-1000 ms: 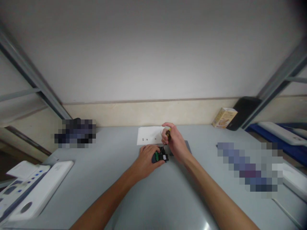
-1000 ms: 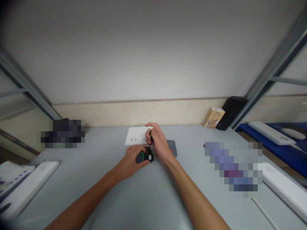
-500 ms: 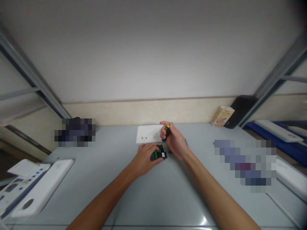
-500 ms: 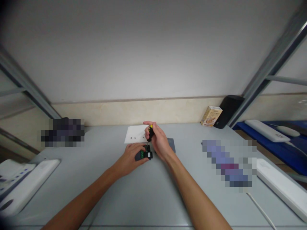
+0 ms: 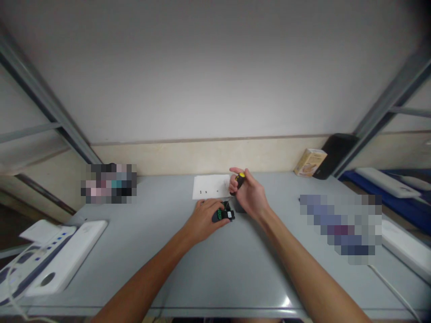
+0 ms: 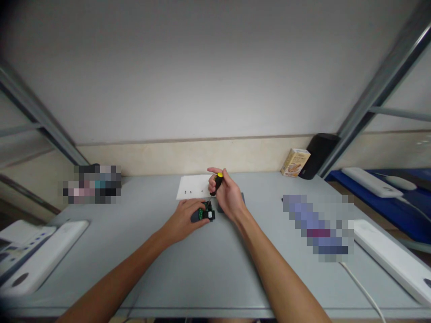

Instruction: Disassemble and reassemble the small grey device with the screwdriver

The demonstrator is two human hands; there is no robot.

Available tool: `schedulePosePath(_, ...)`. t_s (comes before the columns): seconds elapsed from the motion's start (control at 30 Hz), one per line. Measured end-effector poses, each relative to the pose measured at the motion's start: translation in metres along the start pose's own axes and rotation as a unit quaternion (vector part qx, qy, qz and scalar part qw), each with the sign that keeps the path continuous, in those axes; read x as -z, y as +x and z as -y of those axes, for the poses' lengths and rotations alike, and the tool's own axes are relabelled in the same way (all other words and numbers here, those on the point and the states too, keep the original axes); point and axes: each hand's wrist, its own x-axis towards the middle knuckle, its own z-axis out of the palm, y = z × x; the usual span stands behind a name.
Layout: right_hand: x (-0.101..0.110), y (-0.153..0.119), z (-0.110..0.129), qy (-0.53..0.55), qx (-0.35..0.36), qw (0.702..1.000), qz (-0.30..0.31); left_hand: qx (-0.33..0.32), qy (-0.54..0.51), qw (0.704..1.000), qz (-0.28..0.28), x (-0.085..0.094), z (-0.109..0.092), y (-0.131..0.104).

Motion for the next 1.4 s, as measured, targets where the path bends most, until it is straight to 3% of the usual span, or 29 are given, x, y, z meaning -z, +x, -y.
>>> schedulePosePath(0.33, 0.0002, 0.0012, -0.006, -0.052, 0.06, 0.996, -0.04, -0.004, 0.0, 1.0, -0.006, -0.001, 0.0012, 0.0002)
schedulePosePath(0.5, 0.0009, 0.0019, -0.0031, -0.048, 0.024, 0.998, -0.016, -0.003, 0.003, 1.0, -0.004, 0.0, 0.0008, -0.0002)
schedulePosePath(0.77, 0.0033, 0.0005, -0.0062, -0.039, 0.05, 0.998, -0.026, -0.012, 0.001, 1.0, -0.009, -0.0005, 0.0013, -0.0003)
schedulePosePath(1.0, 0.0007, -0.0007, -0.0005, -0.064, 0.023, 0.998, -0.019, -0.009, 0.006, 1.0, -0.008, -0.0009, 0.0014, 0.0001)
schedulePosePath(1.23, -0.0026, -0.001, -0.0059, -0.068, 0.062, 0.995, -0.027, -0.009, 0.01, 1.0, -0.006, -0.0004, 0.0009, -0.0002)
schedulePosePath(1.4, -0.0012, -0.0005, -0.0053, -0.072, 0.042, 0.996, -0.013, -0.015, 0.008, 1.0, -0.009, -0.0007, 0.0017, -0.0002)
